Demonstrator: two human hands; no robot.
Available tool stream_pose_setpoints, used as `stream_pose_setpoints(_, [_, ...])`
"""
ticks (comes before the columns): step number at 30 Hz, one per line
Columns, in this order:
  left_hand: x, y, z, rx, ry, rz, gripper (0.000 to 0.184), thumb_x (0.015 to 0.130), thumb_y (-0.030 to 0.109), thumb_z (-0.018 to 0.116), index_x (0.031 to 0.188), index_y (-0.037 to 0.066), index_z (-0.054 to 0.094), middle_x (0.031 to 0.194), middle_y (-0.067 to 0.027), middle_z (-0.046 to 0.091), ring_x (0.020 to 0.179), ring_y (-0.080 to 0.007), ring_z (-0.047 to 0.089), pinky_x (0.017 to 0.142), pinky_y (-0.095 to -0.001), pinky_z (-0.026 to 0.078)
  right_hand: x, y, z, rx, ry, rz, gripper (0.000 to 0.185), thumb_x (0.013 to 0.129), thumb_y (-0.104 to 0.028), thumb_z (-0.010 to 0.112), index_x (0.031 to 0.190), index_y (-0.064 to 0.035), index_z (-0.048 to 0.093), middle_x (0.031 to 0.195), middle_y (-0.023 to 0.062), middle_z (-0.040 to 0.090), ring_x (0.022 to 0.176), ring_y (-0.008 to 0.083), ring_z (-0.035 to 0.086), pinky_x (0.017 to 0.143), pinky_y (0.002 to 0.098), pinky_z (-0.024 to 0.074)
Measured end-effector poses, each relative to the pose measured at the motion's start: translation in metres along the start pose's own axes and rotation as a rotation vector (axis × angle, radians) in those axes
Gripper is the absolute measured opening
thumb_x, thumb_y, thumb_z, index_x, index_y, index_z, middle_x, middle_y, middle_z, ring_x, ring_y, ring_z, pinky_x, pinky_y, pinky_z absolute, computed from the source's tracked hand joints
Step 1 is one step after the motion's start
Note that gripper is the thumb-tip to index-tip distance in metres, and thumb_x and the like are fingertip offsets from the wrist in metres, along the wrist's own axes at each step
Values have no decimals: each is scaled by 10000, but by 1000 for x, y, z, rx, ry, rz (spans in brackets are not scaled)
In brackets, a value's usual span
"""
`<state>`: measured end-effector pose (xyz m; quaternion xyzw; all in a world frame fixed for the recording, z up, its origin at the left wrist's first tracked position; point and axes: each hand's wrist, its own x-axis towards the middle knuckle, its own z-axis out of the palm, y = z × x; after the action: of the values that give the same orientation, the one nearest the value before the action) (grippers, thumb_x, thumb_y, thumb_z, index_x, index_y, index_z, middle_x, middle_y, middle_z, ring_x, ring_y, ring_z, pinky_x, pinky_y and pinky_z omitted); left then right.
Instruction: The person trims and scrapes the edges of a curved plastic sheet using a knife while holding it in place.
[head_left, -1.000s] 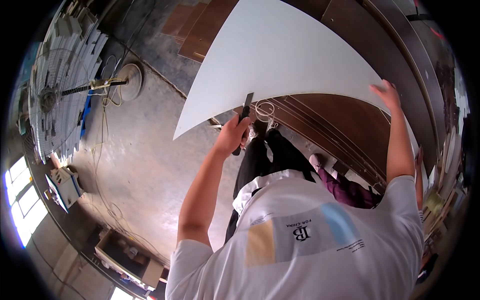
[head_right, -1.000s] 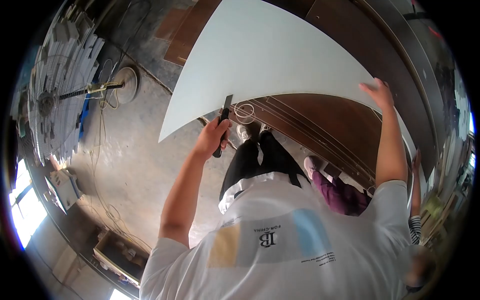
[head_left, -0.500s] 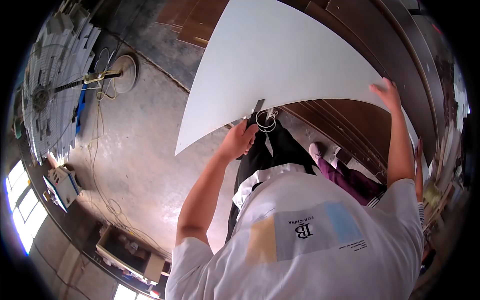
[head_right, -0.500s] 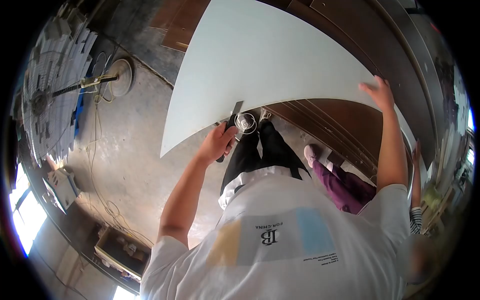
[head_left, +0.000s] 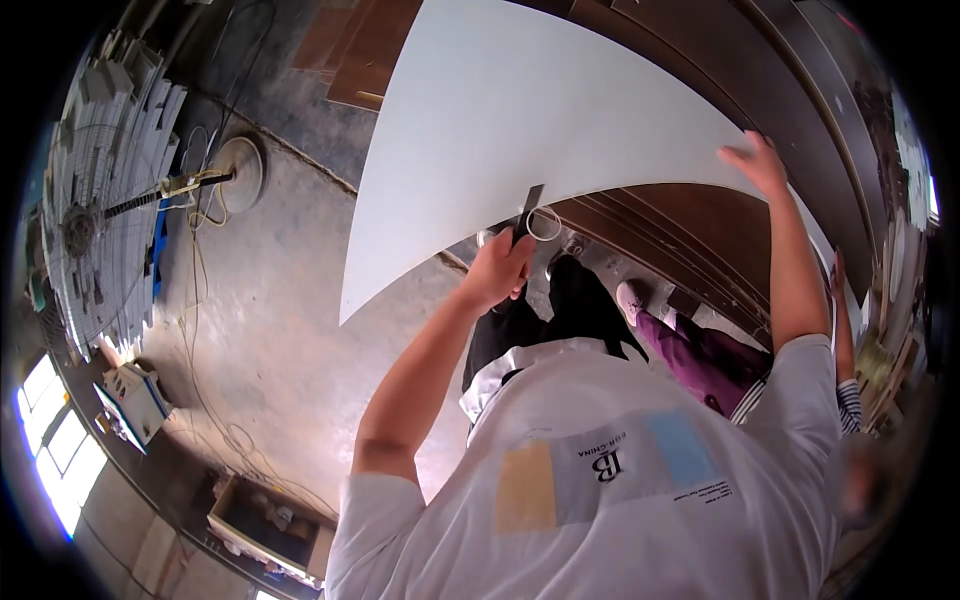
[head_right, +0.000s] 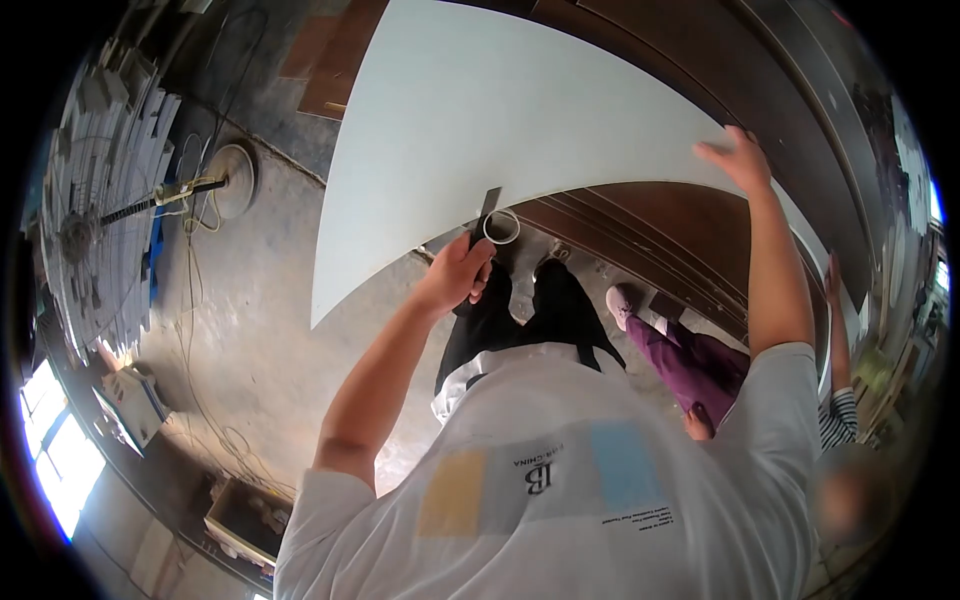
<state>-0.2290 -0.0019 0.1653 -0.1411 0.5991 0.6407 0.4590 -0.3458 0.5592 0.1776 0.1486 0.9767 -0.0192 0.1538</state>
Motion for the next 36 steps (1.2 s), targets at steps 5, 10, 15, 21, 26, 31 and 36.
stream_pose_setpoints(5, [32,11,39,48,-21,25,377,1112,342,528,896,36,481,671,-55,554,528,-158,536,513,-341,483,-2,0,0,39,-1,5,1079,757,-755,798,1518,-32,547,1521,231,567,1406,378,566,1141,456,476])
stream_pose_setpoints(10, [60,19,80,119,-53,78,351,1129,331,524,946,32,511,635,-49,531,519,-138,524,482,-322,449,-9,-11,-9,25,-25,57,1111,721,-787,792,1521,-56,548,1544,195,559,1413,349,569,1119,461,497])
stream_pose_setpoints(15, [80,33,120,83,-98,66,359,1136,362,524,965,47,502,662,-45,547,515,-144,522,493,-321,458,-10,-15,-8,9,-24,89,1145,691,-827,779,1535,-88,545,1569,162,545,1423,322,568,1111,469,507])
stream_pose_setpoints(21, [73,30,122,19,-88,28,433,1123,374,554,844,43,533,633,-39,533,523,-146,534,502,-324,458,-20,-20,-9,-16,2,114,1143,666,-828,803,1525,-112,566,1570,129,546,1440,297,551,1090,468,527])
stream_pose_setpoints(26, [40,6,120,133,-25,-24,366,1107,362,579,937,38,598,661,-39,551,545,-140,550,517,-315,477,-62,-43,-14,-15,-61,122,1078,655,-808,830,1478,-147,609,1558,83,559,1425,277,559,1052,465,550])
stream_pose_setpoints(31, [30,-28,118,-37,43,-65,371,1113,386,576,988,37,569,733,-39,574,559,-144,579,524,-327,516,-70,15,1,28,29,4,822,795,-700,803,1445,-224,639,1472,91,636,1352,306,620,1064,451,541])
stream_pose_setpoints(36, [25,-23,115,58,68,-77,389,1133,411,550,1015,41,568,736,-37,563,550,-135,531,501,-310,472,-48,165,15,24,-37,162,761,851,-705,767,1334,-118,718,1335,140,725,1243,342,685,1047,438,533])
